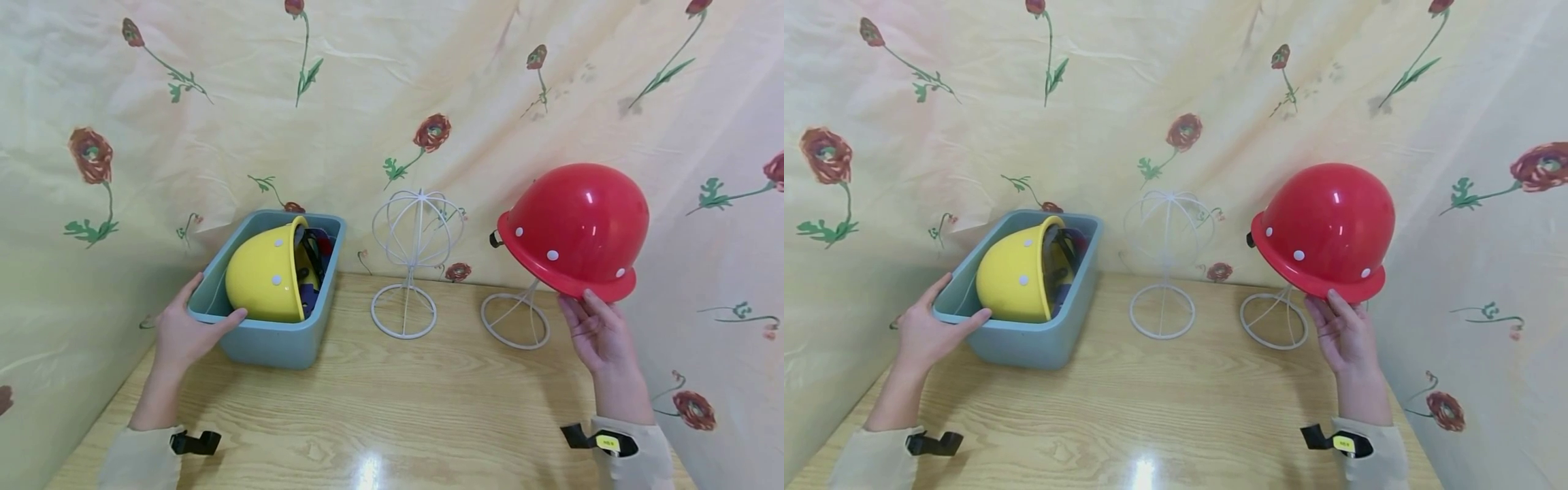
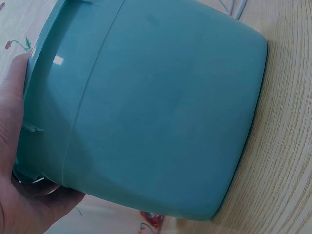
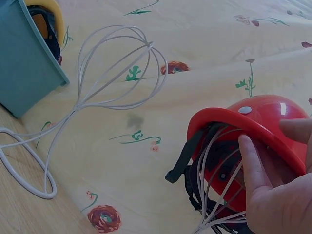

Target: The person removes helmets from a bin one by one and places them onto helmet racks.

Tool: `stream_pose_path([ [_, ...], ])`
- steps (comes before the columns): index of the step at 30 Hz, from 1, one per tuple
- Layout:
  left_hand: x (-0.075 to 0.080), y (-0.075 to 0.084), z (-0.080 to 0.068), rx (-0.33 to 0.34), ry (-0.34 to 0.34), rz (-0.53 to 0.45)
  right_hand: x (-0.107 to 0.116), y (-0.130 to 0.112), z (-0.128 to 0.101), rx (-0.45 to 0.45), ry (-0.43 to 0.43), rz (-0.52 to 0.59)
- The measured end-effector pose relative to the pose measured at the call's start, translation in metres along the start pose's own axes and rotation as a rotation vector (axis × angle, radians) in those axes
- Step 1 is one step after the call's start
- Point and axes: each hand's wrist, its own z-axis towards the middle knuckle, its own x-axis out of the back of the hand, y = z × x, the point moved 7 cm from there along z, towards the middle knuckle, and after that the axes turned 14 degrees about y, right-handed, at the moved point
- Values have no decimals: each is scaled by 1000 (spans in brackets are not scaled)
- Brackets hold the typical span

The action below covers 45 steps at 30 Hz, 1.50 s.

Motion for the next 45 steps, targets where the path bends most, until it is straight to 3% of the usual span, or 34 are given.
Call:
stream_pose_path([
  [4,0,-1,0,8,-3,0,-7,6,0,-34,-140,-26],
  [8,0,-1,-1,14,-5,-5,-8,12,0,-53,-198,-69],
  [21,1,-6,1,11,3,-7,3,34,3,-104,-113,-199],
  [33,0,-4,2,0,6,-9,3,61,2,-43,-126,-583],
  [45,-1,-4,1,-8,6,-5,-8,80,1,-33,-101,-751],
])
